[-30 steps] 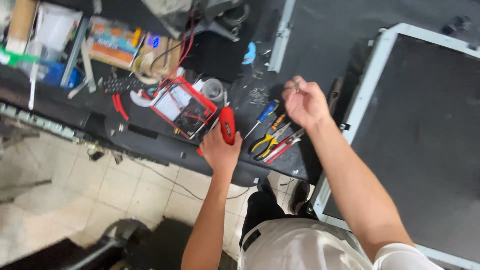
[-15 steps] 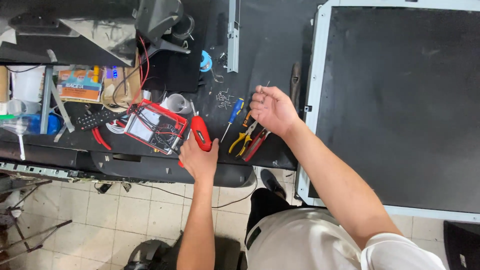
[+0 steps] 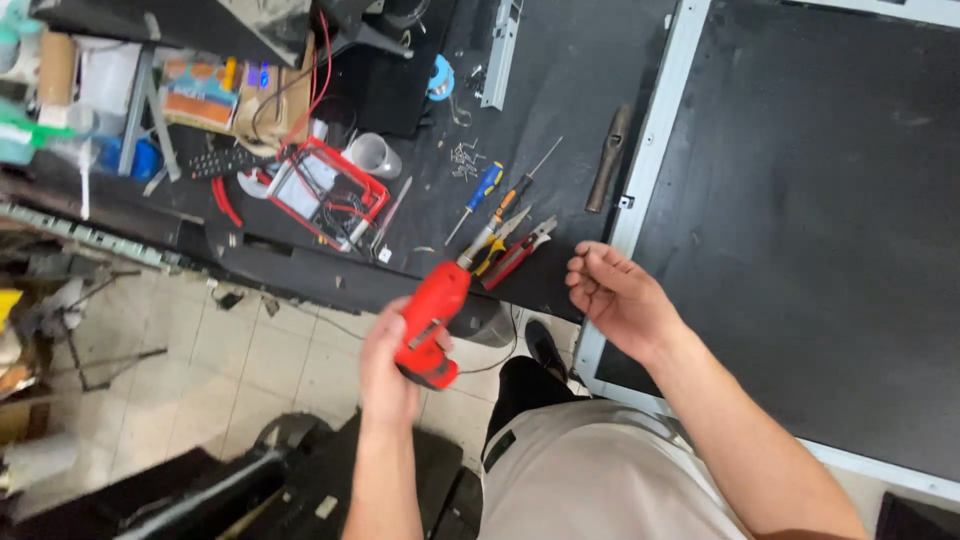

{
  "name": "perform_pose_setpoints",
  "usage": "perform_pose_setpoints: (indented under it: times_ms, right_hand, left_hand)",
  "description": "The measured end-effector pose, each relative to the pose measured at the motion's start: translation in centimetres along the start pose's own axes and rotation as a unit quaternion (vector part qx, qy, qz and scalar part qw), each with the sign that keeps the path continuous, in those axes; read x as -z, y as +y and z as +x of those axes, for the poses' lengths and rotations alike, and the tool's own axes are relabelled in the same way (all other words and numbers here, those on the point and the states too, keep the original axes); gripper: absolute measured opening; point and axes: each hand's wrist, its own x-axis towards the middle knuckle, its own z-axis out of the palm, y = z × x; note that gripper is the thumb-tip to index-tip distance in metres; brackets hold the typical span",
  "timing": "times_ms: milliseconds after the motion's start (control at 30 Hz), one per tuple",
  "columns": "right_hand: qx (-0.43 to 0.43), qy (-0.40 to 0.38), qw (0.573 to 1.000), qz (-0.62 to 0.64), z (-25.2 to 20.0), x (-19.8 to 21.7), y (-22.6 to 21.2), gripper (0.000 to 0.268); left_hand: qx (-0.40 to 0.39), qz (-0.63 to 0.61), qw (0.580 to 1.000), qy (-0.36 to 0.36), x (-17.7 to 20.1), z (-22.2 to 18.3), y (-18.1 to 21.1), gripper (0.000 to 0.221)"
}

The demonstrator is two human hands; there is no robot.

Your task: Repairing and assembling the metal frame of an LCD screen using a hammer, pliers, and screwdrivers.

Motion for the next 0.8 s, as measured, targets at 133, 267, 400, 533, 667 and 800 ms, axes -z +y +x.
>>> perform_pose_setpoints:
  times_ms: [133, 267, 400, 533, 667, 800]
  right_hand:
    - [-0.065, 0.003, 0.996, 0.054, -3.1, -1.2, -0.2, 0.018]
    - [-0.129, 0.007, 0.986, 0.102, -5.1, -1.4, -0.6, 0.014]
    - [-0.202, 0.027, 0.972, 0.118, -6.9, -0.7, 0.0, 0.013]
    - [-0.219, 0.009, 0.965, 0.145, -8.8, -1.0, 0.3, 0.011]
    - [-0.223, 0.043, 0.965, 0.129, -10.8, -1.4, 0.9, 0.016]
    - [-0.235, 0.092, 0.96, 0.123, -11.3, 0.6, 2.3, 0.019]
  left_hand:
    - [0.046, 0.025, 0.998, -0.047, -3.8, -8.3, 0.7, 0.054]
    - [0.054, 0.063, 0.996, -0.027, -7.0, -14.1, -0.1, 0.06]
    - [0.049, 0.111, 0.993, -0.005, -9.6, -19.1, -0.5, 0.055]
    - [0.074, 0.189, 0.977, 0.069, -11.6, -22.7, -0.6, 0.061]
    - [0.06, 0.247, 0.957, 0.14, -12.6, -24.3, -1.0, 0.05]
    - [0.134, 0.254, 0.946, 0.151, -10.3, -25.0, -3.6, 0.073]
